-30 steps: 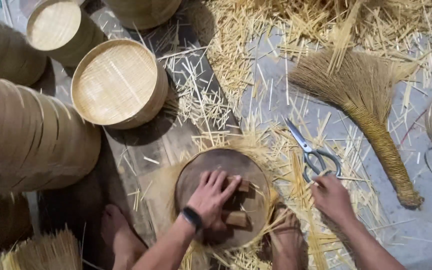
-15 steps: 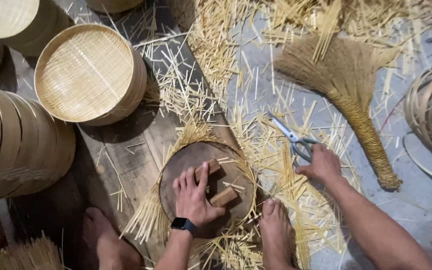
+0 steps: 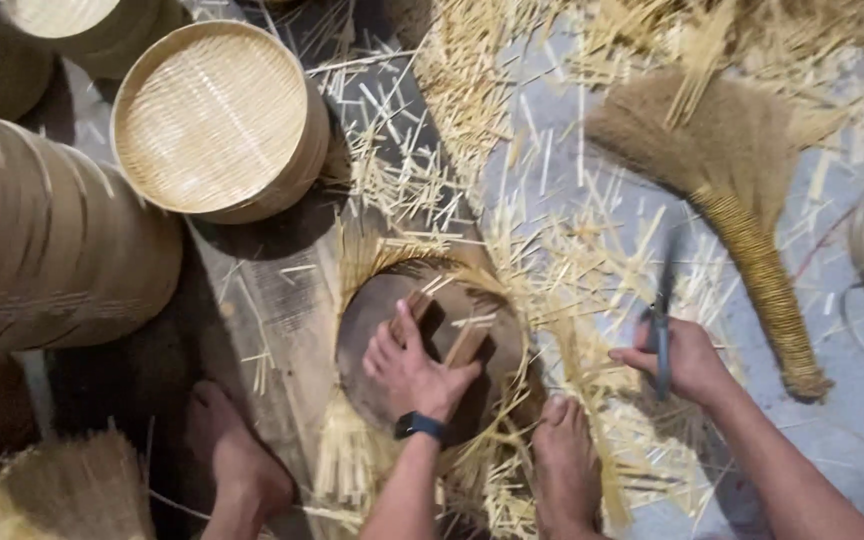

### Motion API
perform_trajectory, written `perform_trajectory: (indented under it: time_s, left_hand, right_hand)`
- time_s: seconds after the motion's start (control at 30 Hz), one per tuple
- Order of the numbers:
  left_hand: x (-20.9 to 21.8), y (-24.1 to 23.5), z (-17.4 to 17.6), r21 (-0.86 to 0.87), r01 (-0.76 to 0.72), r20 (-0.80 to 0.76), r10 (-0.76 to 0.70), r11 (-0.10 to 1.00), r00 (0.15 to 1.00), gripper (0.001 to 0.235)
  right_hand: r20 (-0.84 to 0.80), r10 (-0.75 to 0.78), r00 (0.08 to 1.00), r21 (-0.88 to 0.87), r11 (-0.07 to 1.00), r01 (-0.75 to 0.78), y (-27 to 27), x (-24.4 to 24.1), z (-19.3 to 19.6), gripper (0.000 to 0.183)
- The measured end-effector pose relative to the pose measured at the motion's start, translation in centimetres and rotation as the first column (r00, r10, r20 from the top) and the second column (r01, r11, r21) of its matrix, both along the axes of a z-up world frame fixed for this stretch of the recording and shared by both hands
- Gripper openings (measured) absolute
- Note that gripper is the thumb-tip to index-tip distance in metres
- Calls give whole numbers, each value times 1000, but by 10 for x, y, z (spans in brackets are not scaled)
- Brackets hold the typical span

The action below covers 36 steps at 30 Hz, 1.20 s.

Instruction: The person sits on the floor assembling woven bamboo steamer baskets. They press a woven bamboo mat over a round form, fit a bent bamboo hoop around the mat's protruding strips, trim the excess strips with scissors, and set finished basket bodies onto a stack.

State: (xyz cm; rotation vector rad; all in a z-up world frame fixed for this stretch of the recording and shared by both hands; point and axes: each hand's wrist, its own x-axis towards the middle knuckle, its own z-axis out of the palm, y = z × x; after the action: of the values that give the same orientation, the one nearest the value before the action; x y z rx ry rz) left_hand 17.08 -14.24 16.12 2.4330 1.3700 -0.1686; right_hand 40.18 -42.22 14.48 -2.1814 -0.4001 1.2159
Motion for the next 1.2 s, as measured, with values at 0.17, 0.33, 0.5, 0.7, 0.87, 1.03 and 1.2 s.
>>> perform_trajectory:
  time_s: [0.17,0.33,0.5,0.7,0.87,1.03,1.2]
  left_hand:
    - [24,-12,-5,2,-220,40,219,976,975,156]
    - [29,-13,4,-27,-240,56,241,970,969,149]
    - [27,-14,10,-42,-214,40,215,976,976,147]
    - [28,-13,14,-78,-186,19,188,979,982,143]
    - [31,-8,8,-113,-183,-113,170,977,979,147]
    - [21,-9,10,-150,-125,-161,101,981,982,148]
    - [7,-12,10,-186,-43,-78,29,982,997,149]
  right_hand:
    - [240,190,952,-428,901,-72,-36,-27,-26,36]
    - [296,390,872,-415,875,-250,18,-51,4,41]
    - [340,384,859,-440,872,-216,95,-60,25,55]
    - [400,548,734,-554,783,-282,75,-30,-9,49]
    - [754,404,518,-387,910,-148,118,-38,12,49]
    - [540,562,627,-510,811,-287,96,-9,-42,39]
    - [367,593,716,-547,761,-350,105,-11,-13,34]
